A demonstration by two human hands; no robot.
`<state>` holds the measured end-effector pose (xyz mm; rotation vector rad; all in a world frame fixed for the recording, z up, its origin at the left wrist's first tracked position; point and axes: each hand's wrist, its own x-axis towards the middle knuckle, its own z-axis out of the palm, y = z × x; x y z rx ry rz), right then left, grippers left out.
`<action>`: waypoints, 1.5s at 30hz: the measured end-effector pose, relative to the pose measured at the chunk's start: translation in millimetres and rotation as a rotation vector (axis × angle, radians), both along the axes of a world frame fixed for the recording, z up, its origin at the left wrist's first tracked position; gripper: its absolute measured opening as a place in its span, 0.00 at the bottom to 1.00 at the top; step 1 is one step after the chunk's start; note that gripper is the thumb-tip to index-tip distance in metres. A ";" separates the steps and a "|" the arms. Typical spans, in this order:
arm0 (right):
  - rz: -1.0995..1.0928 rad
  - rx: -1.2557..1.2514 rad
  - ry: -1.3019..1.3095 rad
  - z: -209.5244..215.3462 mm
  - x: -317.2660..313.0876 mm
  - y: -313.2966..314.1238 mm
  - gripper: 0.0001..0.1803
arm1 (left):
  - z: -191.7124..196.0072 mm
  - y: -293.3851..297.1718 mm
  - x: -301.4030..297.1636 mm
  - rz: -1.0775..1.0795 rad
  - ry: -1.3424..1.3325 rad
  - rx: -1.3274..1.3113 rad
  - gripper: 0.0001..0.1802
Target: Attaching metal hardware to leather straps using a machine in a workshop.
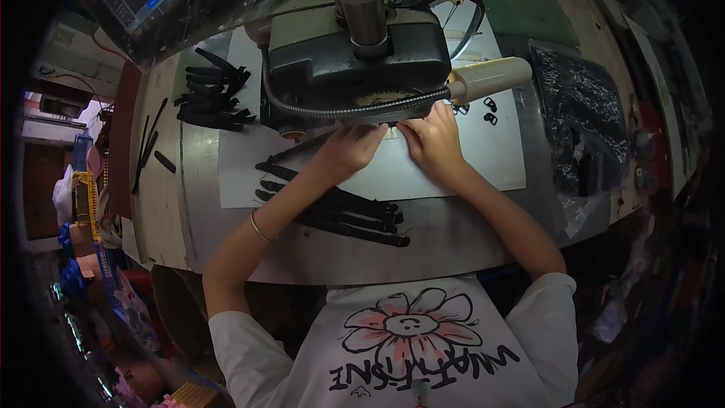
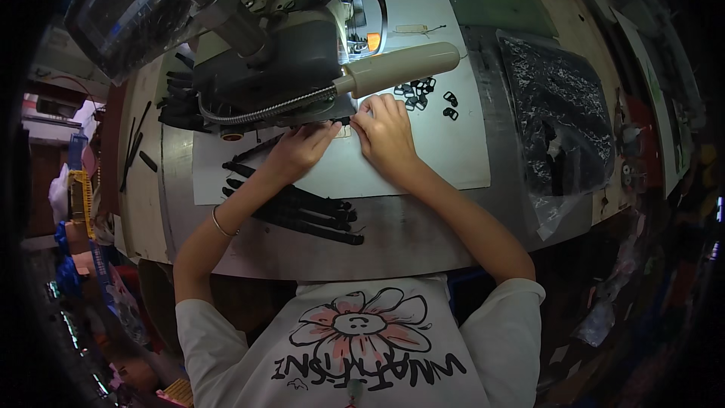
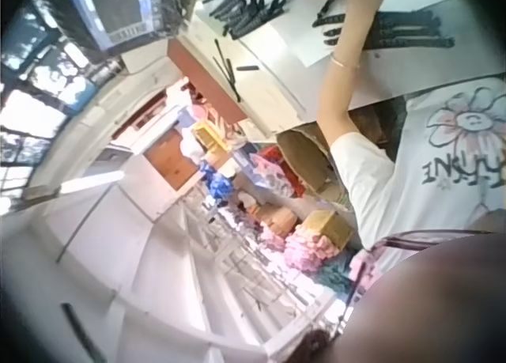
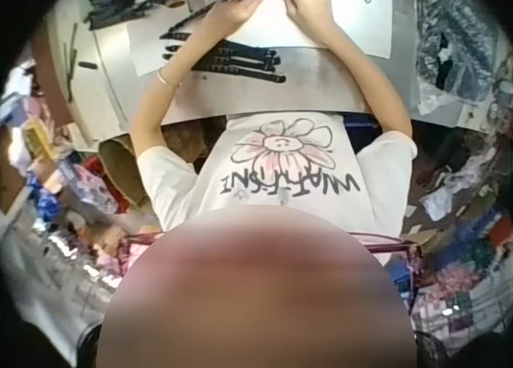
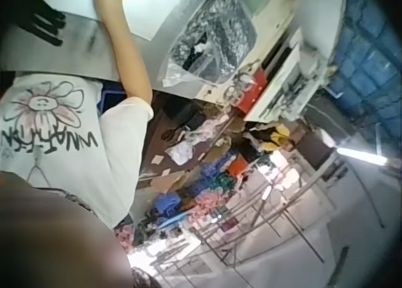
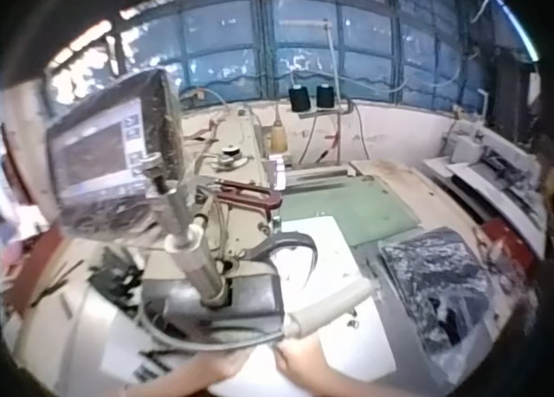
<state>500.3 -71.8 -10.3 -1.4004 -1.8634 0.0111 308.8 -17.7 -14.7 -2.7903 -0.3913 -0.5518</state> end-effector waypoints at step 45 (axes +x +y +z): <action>0.210 -0.071 0.057 1.2 15.6 6.7 0.06 | 7.9 -29.8 9.6 0.392 -0.260 -0.503 0.22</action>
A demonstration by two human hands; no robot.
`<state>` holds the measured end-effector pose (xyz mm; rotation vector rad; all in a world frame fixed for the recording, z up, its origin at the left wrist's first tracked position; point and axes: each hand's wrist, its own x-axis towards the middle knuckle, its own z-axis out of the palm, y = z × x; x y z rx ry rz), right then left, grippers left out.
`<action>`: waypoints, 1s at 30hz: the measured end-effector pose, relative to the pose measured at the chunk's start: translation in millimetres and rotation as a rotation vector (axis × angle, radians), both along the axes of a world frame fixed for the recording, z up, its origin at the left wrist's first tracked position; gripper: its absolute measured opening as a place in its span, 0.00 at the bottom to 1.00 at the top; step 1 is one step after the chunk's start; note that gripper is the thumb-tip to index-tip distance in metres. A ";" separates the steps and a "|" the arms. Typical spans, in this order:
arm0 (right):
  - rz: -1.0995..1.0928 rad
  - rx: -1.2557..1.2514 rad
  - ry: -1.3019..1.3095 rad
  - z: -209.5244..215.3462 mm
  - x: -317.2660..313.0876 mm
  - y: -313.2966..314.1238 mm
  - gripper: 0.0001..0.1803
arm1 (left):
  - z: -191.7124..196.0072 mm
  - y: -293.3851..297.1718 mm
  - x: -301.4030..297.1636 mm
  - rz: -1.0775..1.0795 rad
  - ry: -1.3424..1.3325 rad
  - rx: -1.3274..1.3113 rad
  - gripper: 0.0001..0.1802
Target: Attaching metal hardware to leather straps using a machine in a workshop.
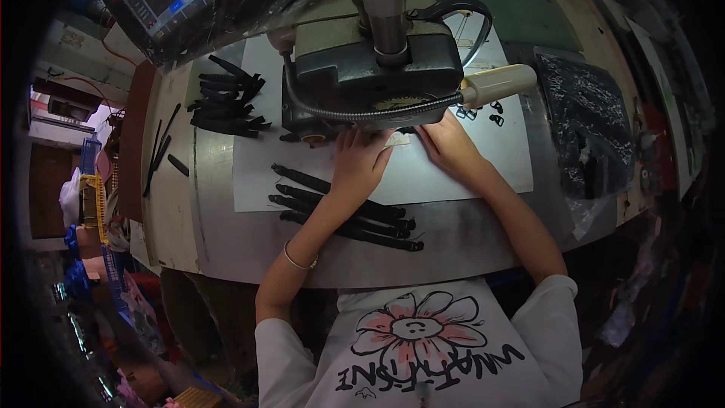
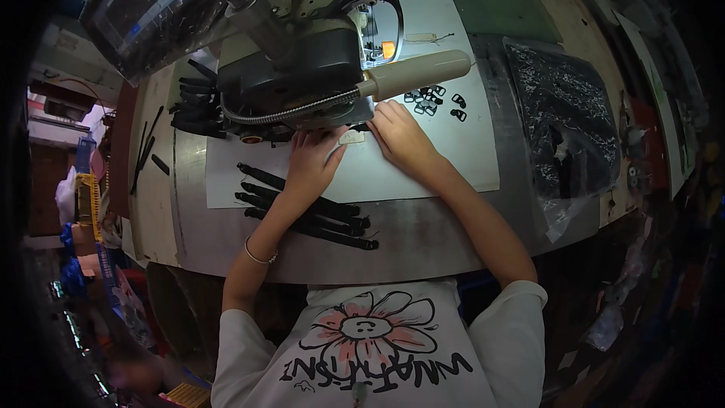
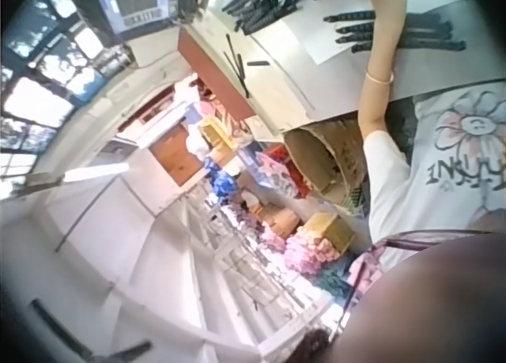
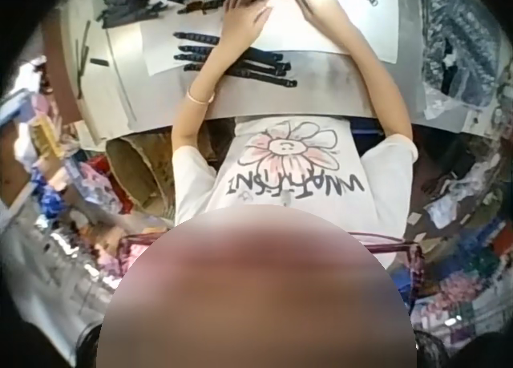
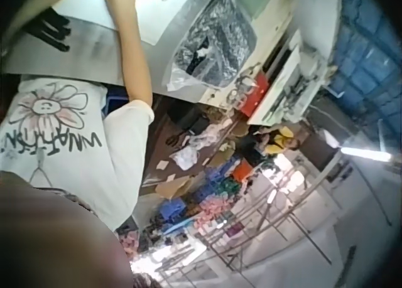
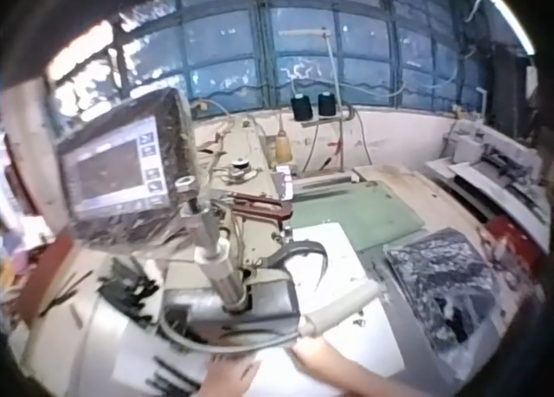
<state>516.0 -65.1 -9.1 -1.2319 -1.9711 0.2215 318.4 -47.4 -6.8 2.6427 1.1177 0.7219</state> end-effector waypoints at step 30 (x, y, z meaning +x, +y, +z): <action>0.393 -0.165 0.004 32.9 -17.4 -68.1 0.11 | 43.4 67.6 -151.0 0.262 -0.257 -0.067 0.05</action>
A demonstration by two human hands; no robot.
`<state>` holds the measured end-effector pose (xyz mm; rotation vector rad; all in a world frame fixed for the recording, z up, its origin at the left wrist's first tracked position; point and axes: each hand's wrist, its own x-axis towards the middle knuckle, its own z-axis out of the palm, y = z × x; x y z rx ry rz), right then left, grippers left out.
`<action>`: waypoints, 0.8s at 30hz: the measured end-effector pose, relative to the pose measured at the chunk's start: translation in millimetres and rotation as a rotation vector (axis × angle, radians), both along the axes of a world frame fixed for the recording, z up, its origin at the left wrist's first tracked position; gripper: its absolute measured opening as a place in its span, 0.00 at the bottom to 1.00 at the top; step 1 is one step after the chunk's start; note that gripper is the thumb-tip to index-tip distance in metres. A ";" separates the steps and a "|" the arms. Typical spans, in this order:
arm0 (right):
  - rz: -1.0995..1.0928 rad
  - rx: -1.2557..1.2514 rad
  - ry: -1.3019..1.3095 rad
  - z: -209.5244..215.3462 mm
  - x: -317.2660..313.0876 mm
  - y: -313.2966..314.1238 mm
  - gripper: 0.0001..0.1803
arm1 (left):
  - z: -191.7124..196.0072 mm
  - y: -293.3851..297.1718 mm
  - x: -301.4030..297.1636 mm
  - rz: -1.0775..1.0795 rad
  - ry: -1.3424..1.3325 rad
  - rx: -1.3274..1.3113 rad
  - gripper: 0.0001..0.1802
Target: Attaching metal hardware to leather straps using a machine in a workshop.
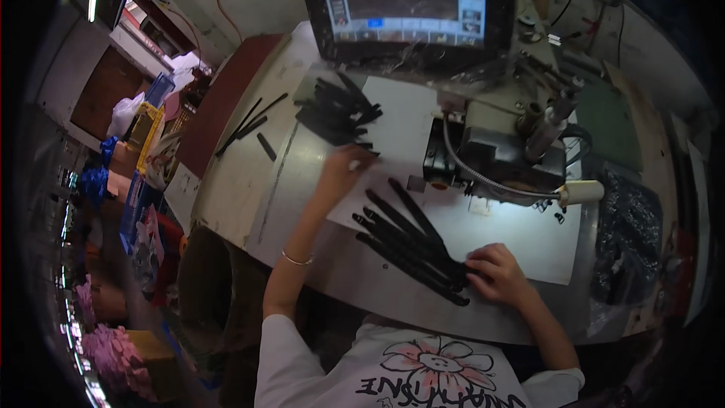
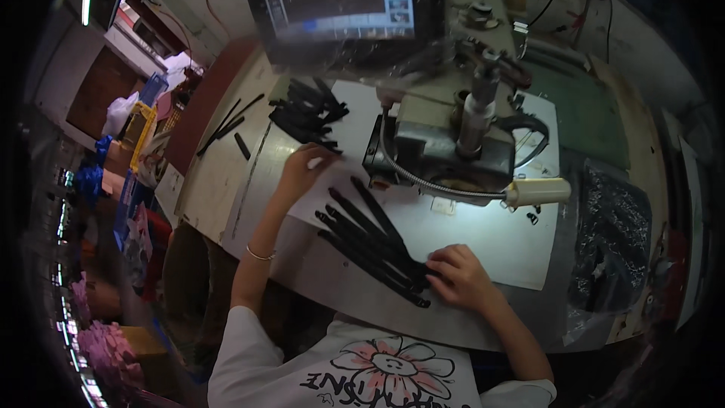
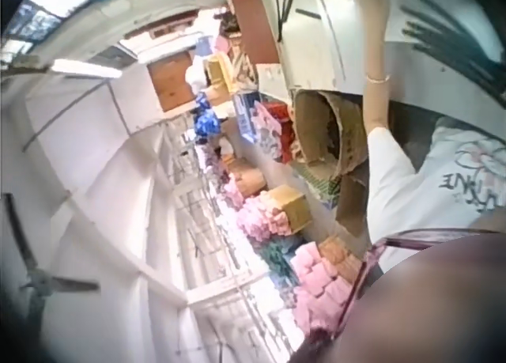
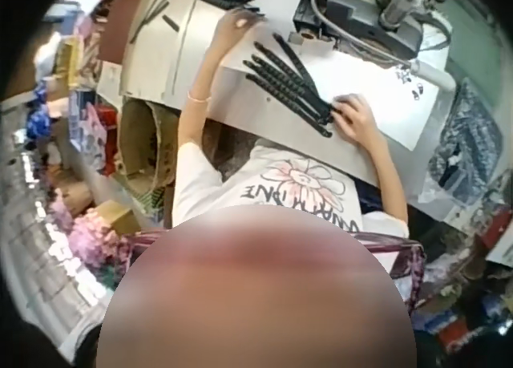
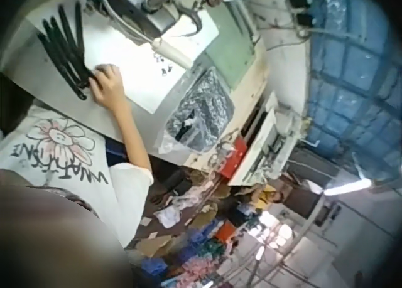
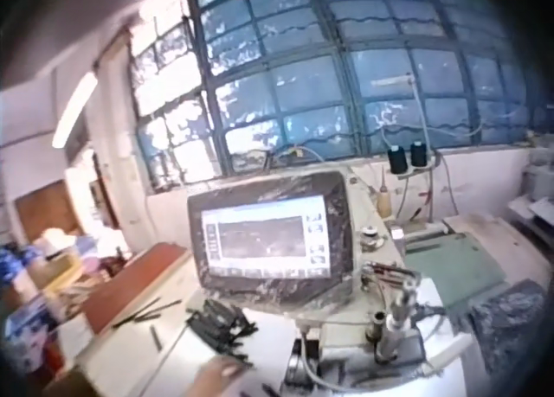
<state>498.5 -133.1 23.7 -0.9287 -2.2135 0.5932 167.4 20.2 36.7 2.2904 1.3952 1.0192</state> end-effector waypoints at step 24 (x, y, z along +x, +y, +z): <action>-0.008 0.146 0.006 -11.9 -35.0 -12.9 0.21 | 14.0 -48.2 47.2 -0.271 0.324 0.138 0.09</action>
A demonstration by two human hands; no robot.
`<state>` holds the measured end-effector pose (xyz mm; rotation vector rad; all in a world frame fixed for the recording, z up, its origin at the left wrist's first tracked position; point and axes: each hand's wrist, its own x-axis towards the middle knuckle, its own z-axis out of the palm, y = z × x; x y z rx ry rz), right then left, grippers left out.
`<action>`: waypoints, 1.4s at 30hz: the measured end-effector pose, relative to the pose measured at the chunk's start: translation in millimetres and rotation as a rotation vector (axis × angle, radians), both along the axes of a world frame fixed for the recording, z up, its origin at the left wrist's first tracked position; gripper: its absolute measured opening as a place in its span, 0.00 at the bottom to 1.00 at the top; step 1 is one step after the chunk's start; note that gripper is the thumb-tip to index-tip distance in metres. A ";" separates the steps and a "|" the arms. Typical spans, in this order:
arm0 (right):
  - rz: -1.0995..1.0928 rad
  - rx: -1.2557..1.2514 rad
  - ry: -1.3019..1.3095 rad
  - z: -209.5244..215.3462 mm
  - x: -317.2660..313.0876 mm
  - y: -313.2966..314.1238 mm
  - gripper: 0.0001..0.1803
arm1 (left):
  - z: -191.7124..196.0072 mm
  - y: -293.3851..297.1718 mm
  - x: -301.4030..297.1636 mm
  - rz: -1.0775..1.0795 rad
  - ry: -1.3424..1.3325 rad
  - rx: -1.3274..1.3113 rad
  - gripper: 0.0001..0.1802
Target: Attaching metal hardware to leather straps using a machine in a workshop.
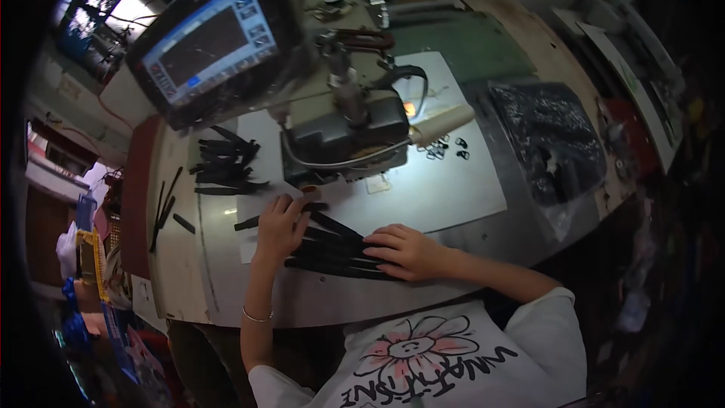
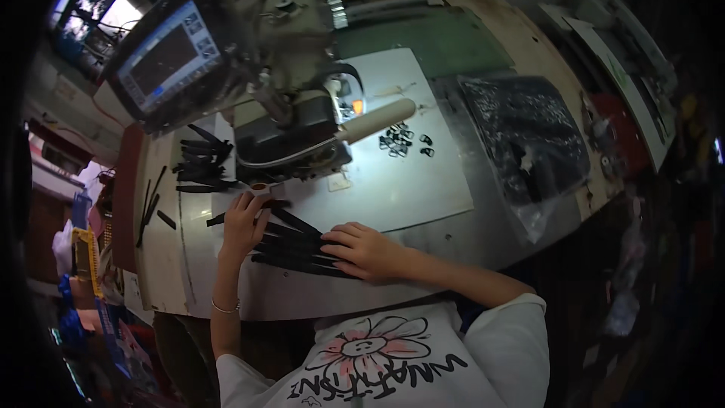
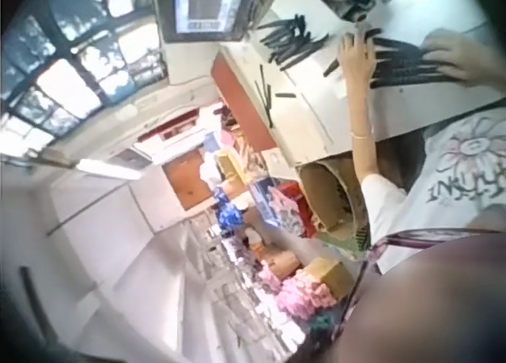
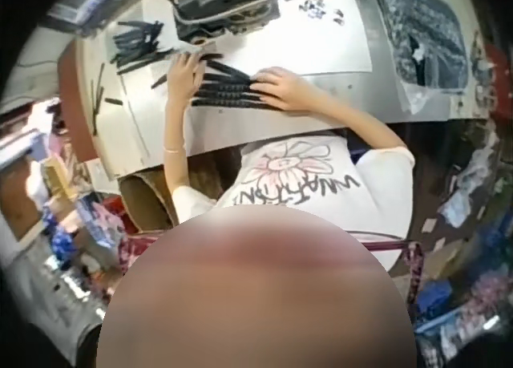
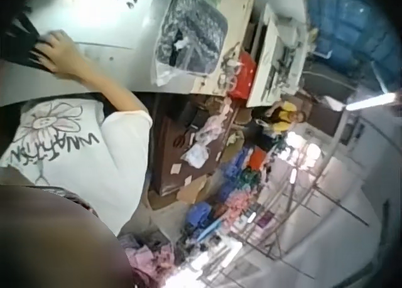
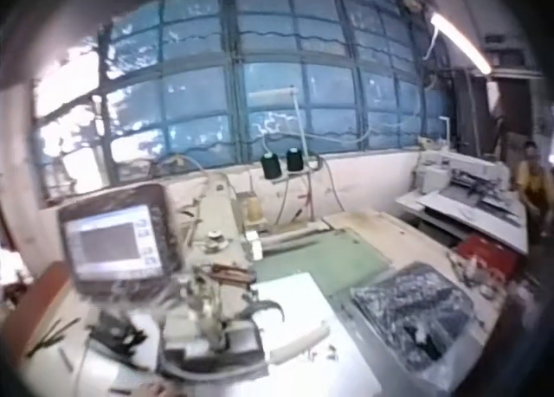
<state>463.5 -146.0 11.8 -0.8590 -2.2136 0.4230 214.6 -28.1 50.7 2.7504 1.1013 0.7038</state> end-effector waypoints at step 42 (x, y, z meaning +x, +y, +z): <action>-0.653 -0.412 0.327 24.5 89.6 12.9 0.10 | -27.7 -45.8 158.7 -0.145 -0.457 -1.003 0.13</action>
